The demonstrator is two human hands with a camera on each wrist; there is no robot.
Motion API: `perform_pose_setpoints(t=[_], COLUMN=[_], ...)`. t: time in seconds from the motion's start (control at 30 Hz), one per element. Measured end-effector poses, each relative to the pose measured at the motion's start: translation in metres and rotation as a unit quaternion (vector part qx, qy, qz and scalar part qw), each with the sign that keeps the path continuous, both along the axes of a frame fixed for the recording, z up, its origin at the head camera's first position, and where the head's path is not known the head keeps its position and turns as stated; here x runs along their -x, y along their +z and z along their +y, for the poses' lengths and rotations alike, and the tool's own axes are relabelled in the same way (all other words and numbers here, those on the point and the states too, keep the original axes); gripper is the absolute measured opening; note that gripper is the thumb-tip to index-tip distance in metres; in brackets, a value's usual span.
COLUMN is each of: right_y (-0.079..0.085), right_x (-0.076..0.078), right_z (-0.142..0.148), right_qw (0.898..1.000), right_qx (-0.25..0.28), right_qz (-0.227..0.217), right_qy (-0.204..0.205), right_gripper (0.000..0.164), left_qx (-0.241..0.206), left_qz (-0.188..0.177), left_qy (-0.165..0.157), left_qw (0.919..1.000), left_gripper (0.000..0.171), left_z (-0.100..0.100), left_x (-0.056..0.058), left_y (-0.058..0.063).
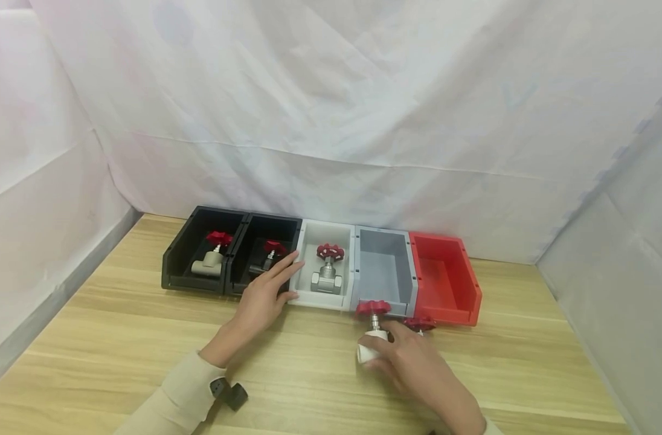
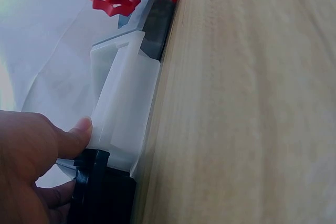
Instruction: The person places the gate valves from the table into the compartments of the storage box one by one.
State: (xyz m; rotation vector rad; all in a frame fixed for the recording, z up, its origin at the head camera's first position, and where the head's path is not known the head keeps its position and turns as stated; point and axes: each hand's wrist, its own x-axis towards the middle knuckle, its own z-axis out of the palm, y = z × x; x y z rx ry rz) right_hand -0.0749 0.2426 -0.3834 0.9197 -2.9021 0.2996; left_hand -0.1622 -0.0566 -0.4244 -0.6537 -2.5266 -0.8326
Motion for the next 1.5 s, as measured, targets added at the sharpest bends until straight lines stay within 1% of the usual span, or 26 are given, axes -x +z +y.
perform_pose_setpoints(t=[0.1, 0.23, 0.37, 0.5, 0.6, 0.7, 0.9, 1.17, 1.37, 1.5], right_y=[0.004, 0.01, 0.009, 0.007, 0.009, 0.011, 0.014, 0.015, 0.016, 0.014], right_x=[0.004, 0.01, 0.016, 0.023, 0.029, 0.035, 0.044, 0.054, 0.063, 0.069], right_z=[-0.001, -0.004, -0.007, -0.007, -0.007, -0.007, -0.006, -0.007, -0.006, -0.006], right_qw=[1.0, 1.0, 0.999, 0.999, 0.998, 0.998, 0.997, 0.998, 0.997, 0.997], right_qx=[0.003, 0.008, 0.016, 0.024, 0.03, 0.036, 0.033, 0.026, 0.023, 0.031], right_qz=[0.014, 0.025, 0.026, 0.038, 0.056, 0.06, 0.061, 0.046, 0.036, 0.03], right_qy=[-0.001, -0.013, -0.019, -0.014, -0.005, -0.004, -0.016, -0.04, -0.06, -0.06], right_gripper=[0.045, 0.045, 0.045, 0.045, 0.047, 0.047, 0.049, 0.049, 0.049, 0.047], left_qx=[-0.001, 0.003, 0.005, 0.005, 0.005, 0.006, 0.005, 0.004, 0.0, 0.001], left_qz=[0.0, -0.001, -0.002, -0.001, -0.001, -0.002, 0.002, 0.0, -0.002, -0.004], left_qy=[0.0, 0.002, 0.003, 0.003, 0.003, 0.004, 0.003, 0.008, 0.003, 0.004], left_qw=[1.0, 1.0, 1.0, 1.0, 1.0, 1.0, 1.0, 1.0, 1.0, 1.0], left_gripper=[0.064, 0.065, 0.065, 0.064, 0.064, 0.065, 0.064, 0.064, 0.064, 0.064], left_z=[0.0, 0.0, 0.0, 0.0, 0.0, 0.0, 0.0, -0.001, -0.001, -0.001], left_x=[-0.001, -0.001, -0.001, 0.0, 0.001, 0.001, 0.001, 0.0, 0.0, 0.001], left_y=[0.0, 0.0, 0.0, 0.0, 0.0, 0.0, -0.001, 0.0, 0.0, 0.0])
